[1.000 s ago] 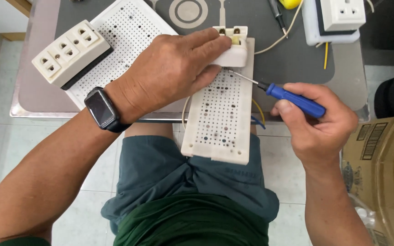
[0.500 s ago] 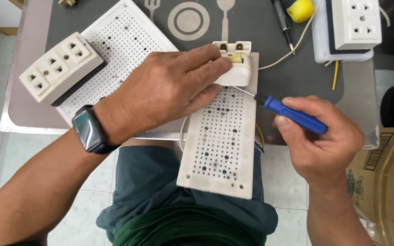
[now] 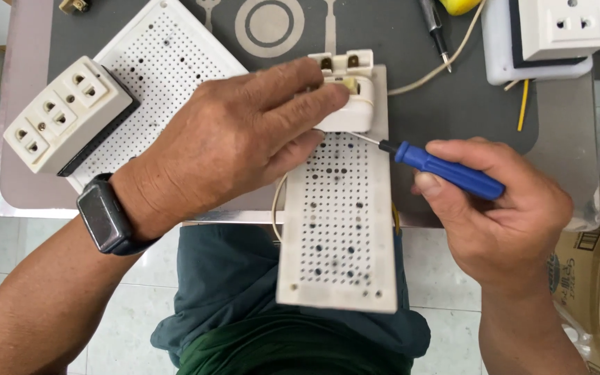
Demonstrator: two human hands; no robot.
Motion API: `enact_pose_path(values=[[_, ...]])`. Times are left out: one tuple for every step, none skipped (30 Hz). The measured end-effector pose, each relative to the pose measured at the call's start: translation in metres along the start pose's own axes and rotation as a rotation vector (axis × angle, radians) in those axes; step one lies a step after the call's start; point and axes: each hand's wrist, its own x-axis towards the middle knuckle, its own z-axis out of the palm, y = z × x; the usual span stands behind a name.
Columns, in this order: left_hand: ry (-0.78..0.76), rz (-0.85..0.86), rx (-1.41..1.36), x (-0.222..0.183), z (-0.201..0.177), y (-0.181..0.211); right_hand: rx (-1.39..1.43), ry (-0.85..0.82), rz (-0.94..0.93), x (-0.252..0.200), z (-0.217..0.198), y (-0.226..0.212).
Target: The person is wiring an electrical socket component, inserting wires into terminals and tightening them with a screwdriver.
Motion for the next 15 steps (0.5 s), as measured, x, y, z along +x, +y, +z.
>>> enact_pose_path(values=[[-0.013, -0.012, -0.010, 0.001, -0.001, 0.001, -0.046, 0.009, 0.006, -0.002, 0.000, 0.003], [-0.024, -0.024, -0.019, 0.003, -0.001, 0.001, -0.094, 0.018, 0.011, -0.004, -0.001, 0.005], [-0.025, -0.023, -0.020, 0.003, 0.001, 0.002, -0.094, 0.020, 0.012, -0.004, -0.001, 0.005], [-0.041, -0.047, -0.047, 0.003, 0.002, 0.003, -0.088, 0.019, -0.002, -0.003, 0.000, 0.005], [-0.058, -0.070, -0.075, 0.003, 0.003, 0.004, -0.082, 0.017, -0.015, -0.003, 0.000, 0.005], [-0.059, -0.069, -0.076, 0.003, 0.005, 0.004, -0.082, 0.019, -0.014, -0.002, 0.000, 0.003], [-0.056, -0.100, -0.100, 0.003, 0.006, 0.004, -0.076, 0.002, -0.038, 0.000, -0.001, 0.002], [-0.055, -0.132, -0.125, 0.003, 0.008, 0.005, -0.069, -0.015, -0.061, 0.000, -0.001, 0.000], [-0.056, -0.130, -0.126, 0.003, 0.010, 0.005, -0.069, -0.013, -0.059, 0.001, 0.000, 0.000], [-0.053, -0.134, -0.099, 0.003, 0.012, 0.005, -0.044, -0.014, -0.067, 0.001, 0.001, -0.001], [-0.049, -0.139, -0.072, 0.004, 0.014, 0.005, -0.019, -0.015, -0.075, 0.002, 0.001, -0.002], [-0.047, -0.134, -0.071, 0.005, 0.017, 0.008, -0.020, -0.010, -0.078, -0.001, 0.000, -0.001], [-0.018, -0.156, -0.061, 0.007, 0.020, 0.011, -0.044, 0.002, -0.049, -0.003, -0.002, 0.000], [0.012, -0.180, -0.049, 0.007, 0.023, 0.013, -0.067, 0.014, -0.023, -0.005, -0.002, 0.000], [0.015, -0.176, -0.044, 0.007, 0.026, 0.015, -0.068, 0.018, -0.028, -0.010, -0.005, -0.004]])
